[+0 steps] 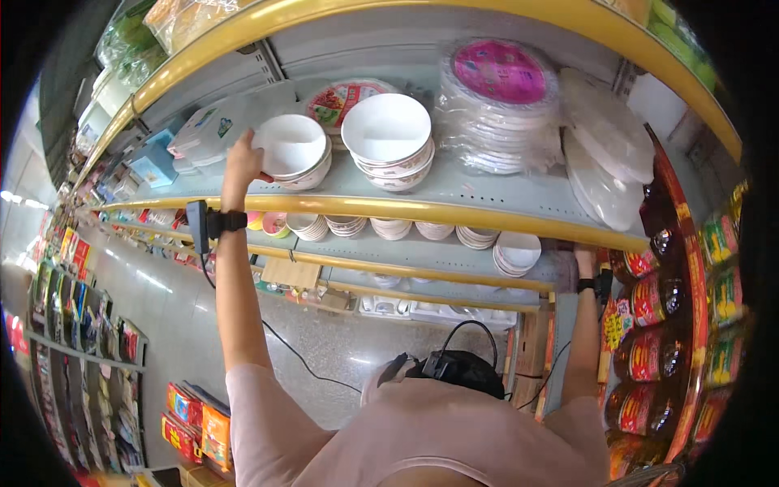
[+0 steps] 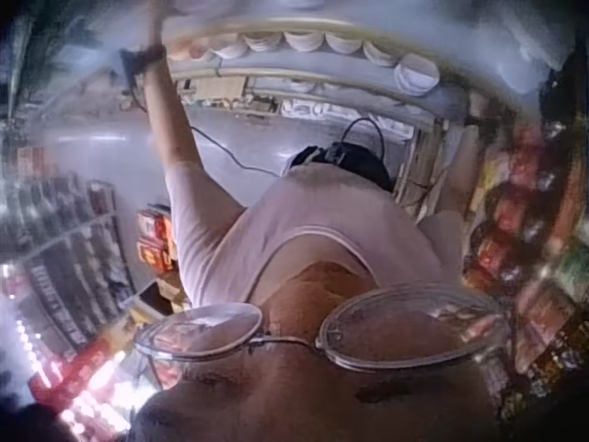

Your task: The recorder is wiping down ceramic bowls on a supermarket shelf with a cloth.

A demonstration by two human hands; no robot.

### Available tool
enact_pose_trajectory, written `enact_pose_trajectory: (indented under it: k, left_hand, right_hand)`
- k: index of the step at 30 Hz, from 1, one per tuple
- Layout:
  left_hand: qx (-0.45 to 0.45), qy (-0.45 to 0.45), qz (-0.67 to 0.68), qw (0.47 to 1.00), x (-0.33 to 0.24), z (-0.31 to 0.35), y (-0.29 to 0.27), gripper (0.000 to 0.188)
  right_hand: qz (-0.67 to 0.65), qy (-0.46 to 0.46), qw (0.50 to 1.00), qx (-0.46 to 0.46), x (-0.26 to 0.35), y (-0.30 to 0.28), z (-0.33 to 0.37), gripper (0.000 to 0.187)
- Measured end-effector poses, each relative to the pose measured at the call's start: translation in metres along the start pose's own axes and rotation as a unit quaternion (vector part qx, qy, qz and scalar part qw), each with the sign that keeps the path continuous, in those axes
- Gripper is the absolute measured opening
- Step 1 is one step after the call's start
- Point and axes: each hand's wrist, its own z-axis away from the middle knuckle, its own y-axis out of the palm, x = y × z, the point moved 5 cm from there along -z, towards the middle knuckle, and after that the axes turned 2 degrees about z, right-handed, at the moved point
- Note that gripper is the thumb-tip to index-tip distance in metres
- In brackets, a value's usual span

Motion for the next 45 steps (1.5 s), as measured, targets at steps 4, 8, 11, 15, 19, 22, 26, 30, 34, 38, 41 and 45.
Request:
enact_pose_trajectory:
  k: [4,8,11,15,19,22,26,30,34,38,41,45]
  left_hand:
    - [0.059,-0.035,0.193,0.979,0.003,0.009,0.003,0.043]
    - [0.077,-0.021,0.334,0.939,0.005,0.029,-0.004,0.055]
    - [0.1,-0.053,0.337,0.935,-0.011,0.063,0.0,0.056]
    - [0.128,-0.066,0.354,0.924,-0.012,0.131,0.016,0.055]
    - [0.215,-0.129,0.304,0.919,-0.005,0.212,0.057,0.061]
    - [0.31,-0.091,0.287,0.902,0.013,0.255,0.101,0.053]
    - [0.325,0.01,0.163,0.932,0.018,0.287,0.132,0.05]
    - [0.328,-0.03,0.159,0.931,0.031,0.302,0.144,0.049]
    - [0.313,0.006,0.078,0.946,0.031,0.306,0.137,0.048]
    - [0.328,0.066,0.085,0.939,0.011,0.313,0.131,0.046]
    - [0.29,0.105,0.117,0.944,0.01,0.309,0.135,0.039]
    - [0.273,0.075,0.088,0.955,0.011,0.294,0.136,0.042]
  right_hand:
    - [-0.09,0.234,0.968,0.015,0.012,-0.071,0.031,0.048]
    - [-0.202,0.193,0.958,-0.062,0.056,-0.16,0.079,0.054]
    - [-0.234,0.17,0.957,0.001,0.078,-0.201,0.11,0.047]
    - [-0.375,0.128,0.917,0.051,0.156,-0.278,0.132,0.037]
    - [-0.529,0.044,0.839,0.123,0.229,-0.315,0.136,0.033]
    - [-0.627,0.069,0.766,0.127,0.274,-0.327,0.134,0.03]
    - [-0.562,-0.019,0.823,0.083,0.338,-0.349,0.13,0.022]
    - [-0.328,-0.204,0.919,0.077,0.39,-0.345,0.158,0.036]
    - [-0.252,-0.296,0.919,0.06,0.39,-0.32,0.178,0.05]
    - [-0.23,-0.25,0.933,0.117,0.399,-0.33,0.165,0.05]
    - [-0.241,-0.369,0.893,0.086,0.422,-0.329,0.166,0.048]
    - [-0.22,-0.34,0.904,0.135,0.418,-0.306,0.161,0.041]
